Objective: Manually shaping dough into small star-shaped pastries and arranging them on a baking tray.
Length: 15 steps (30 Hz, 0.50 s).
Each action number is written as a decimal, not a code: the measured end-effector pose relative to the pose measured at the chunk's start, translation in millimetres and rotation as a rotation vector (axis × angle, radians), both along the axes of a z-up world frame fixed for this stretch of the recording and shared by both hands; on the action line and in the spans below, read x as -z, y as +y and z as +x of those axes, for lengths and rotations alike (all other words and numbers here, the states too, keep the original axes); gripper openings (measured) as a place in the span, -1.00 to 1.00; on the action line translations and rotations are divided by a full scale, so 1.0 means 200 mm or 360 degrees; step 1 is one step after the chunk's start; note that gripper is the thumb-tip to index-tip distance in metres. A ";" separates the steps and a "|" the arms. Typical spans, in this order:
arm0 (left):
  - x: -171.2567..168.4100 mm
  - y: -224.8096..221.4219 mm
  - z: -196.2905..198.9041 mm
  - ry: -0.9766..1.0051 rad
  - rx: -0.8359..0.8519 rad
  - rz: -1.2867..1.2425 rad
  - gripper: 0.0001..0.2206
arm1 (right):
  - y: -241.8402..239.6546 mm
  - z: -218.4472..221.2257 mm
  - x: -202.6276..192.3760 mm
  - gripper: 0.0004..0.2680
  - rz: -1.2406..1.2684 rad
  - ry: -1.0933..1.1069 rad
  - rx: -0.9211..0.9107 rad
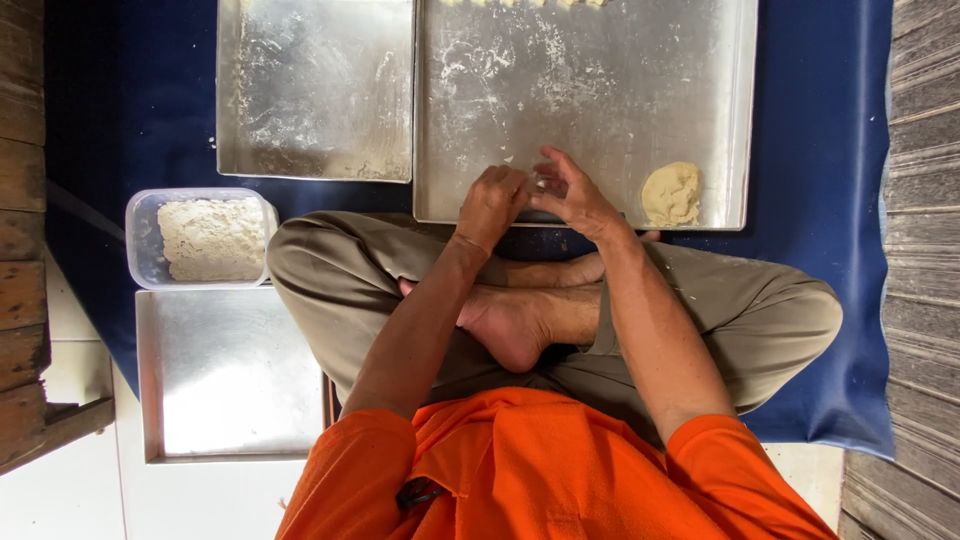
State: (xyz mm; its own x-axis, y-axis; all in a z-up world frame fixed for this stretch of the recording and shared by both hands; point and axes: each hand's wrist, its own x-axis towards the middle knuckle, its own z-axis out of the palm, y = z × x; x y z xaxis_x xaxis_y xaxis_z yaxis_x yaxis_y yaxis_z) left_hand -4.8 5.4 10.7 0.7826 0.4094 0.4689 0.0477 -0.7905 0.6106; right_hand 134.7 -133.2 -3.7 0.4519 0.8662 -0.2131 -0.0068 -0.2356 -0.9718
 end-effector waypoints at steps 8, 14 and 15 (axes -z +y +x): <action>0.18 0.24 -0.06 -0.0080 -0.0962 -0.0992 -0.85 | -0.02 -0.04 0.05 -0.83 -0.0156 -0.0917 0.0454; 0.25 0.26 -0.07 -0.0088 -0.0976 -0.0988 -0.84 | 0.10 -0.08 -0.09 -0.72 0.0017 -0.1325 -0.0066; 0.24 0.25 -0.07 -0.0087 -0.0982 -0.0978 -0.84 | 0.12 -0.08 -0.09 -0.72 0.0028 -0.1319 -0.0067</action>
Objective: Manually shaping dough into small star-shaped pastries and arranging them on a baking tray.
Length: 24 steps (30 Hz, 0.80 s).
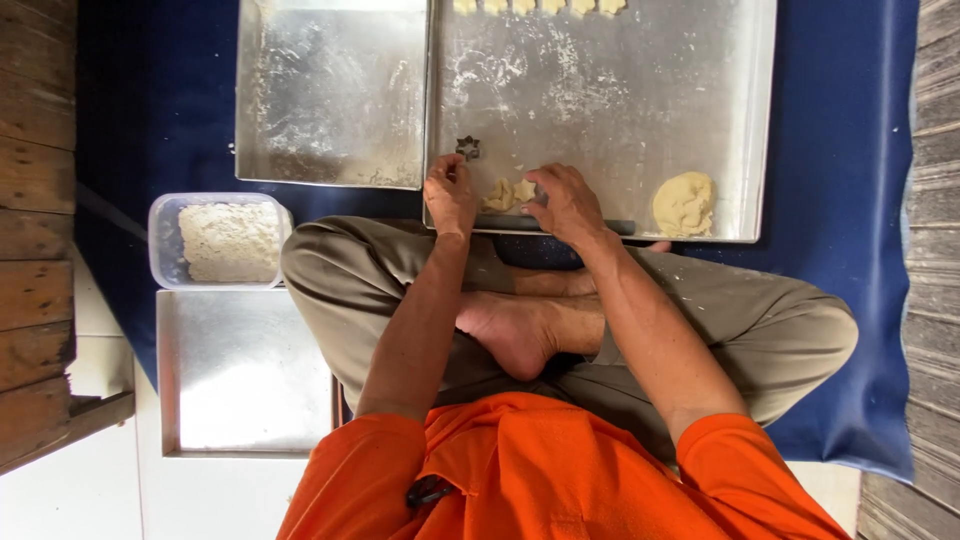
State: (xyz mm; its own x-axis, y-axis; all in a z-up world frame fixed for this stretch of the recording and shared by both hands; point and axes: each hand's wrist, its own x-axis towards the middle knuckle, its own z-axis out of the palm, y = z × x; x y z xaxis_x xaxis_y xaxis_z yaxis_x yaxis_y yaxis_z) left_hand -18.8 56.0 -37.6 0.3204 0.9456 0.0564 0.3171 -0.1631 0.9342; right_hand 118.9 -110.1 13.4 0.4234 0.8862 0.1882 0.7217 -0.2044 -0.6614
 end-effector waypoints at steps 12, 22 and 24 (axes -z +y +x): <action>-0.03 -0.04 0.01 0.0097 0.0149 -0.0069 -0.80 | -0.03 0.16 0.12 -0.80 -0.0197 0.0390 0.0406; 0.00 -0.03 0.02 0.0162 0.0175 -0.0053 -0.82 | -0.13 0.26 0.11 -0.65 -0.0315 0.0075 0.0396; 0.00 -0.03 0.02 0.0164 0.0178 -0.0071 -0.82 | -0.11 0.23 0.12 -0.61 -0.0313 0.0054 0.0307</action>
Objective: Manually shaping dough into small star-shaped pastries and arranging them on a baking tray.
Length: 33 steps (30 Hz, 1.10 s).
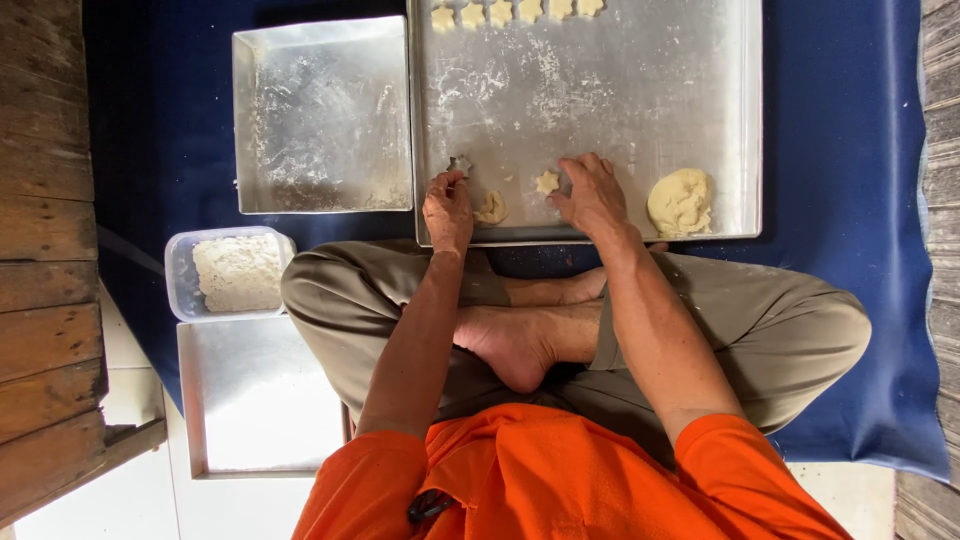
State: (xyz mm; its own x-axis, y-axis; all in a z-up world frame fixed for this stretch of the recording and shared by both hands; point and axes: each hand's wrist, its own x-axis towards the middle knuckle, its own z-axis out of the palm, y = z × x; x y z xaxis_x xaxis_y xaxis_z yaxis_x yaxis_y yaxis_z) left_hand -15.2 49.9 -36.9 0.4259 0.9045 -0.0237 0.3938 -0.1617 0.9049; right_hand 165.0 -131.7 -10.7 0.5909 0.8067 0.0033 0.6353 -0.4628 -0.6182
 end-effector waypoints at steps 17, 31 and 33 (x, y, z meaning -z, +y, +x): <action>-0.12 -0.02 0.07 0.0080 0.0204 -0.0177 -0.81 | 0.05 0.40 0.03 -0.73 0.0051 -0.0208 0.0604; -0.31 -0.03 0.19 0.0108 0.0284 -0.0444 -0.83 | 0.46 1.02 0.15 -0.69 0.0354 -0.0541 0.0580; -0.32 -0.03 0.20 0.0105 0.0321 -0.0496 -0.82 | 0.48 1.00 0.14 -0.68 0.0444 -0.0648 0.0620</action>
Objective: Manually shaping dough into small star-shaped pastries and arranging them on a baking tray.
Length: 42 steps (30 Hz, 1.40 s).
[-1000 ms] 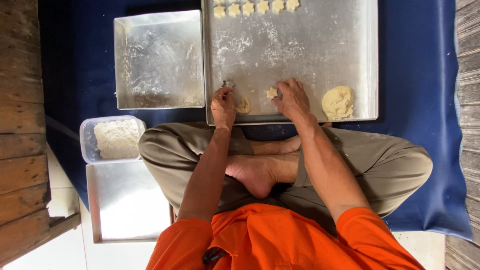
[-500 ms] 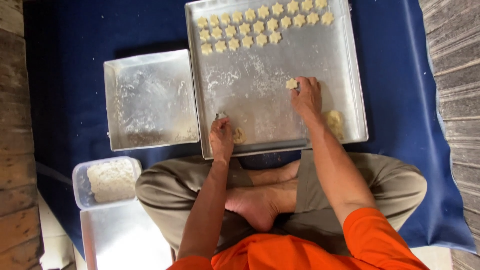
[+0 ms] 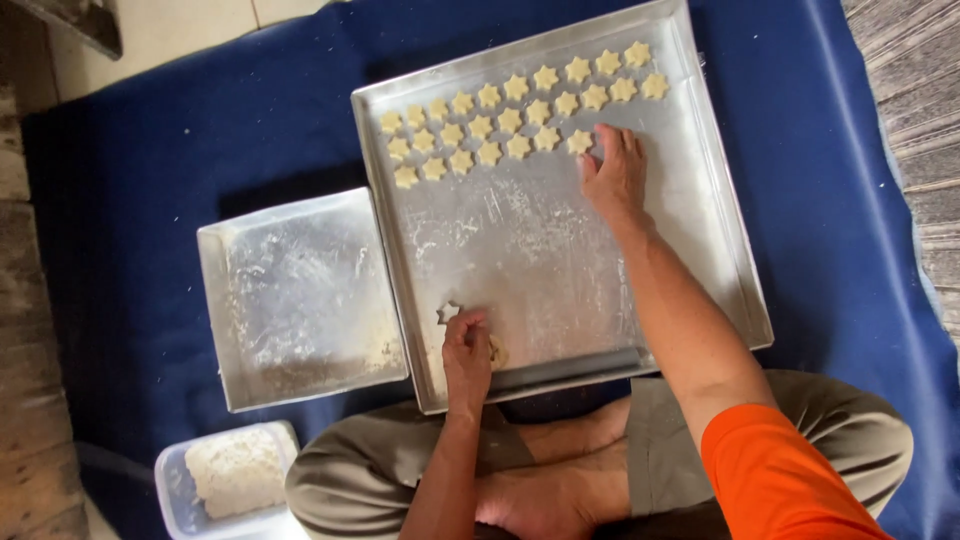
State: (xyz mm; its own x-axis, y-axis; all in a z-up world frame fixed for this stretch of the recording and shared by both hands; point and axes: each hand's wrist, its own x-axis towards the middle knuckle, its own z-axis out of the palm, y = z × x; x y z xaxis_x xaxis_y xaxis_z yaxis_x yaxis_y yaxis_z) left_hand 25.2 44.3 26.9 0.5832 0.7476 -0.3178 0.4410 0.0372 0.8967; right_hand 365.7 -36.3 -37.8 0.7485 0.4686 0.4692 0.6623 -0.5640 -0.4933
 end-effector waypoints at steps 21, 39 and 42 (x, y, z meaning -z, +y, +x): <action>-0.01 -0.02 0.03 0.0039 -0.0033 -0.0274 -0.88 | 0.08 0.02 0.05 -0.84 -0.0154 -0.0024 0.0410; 0.01 -0.03 0.04 -0.0151 -0.0010 -0.0196 -0.88 | 0.07 0.01 -0.03 -0.75 -0.0266 0.0196 0.0344; -0.08 -0.02 0.06 -0.0056 0.0015 0.0046 -0.89 | 0.05 0.03 0.05 -0.68 -0.0010 0.0010 0.0343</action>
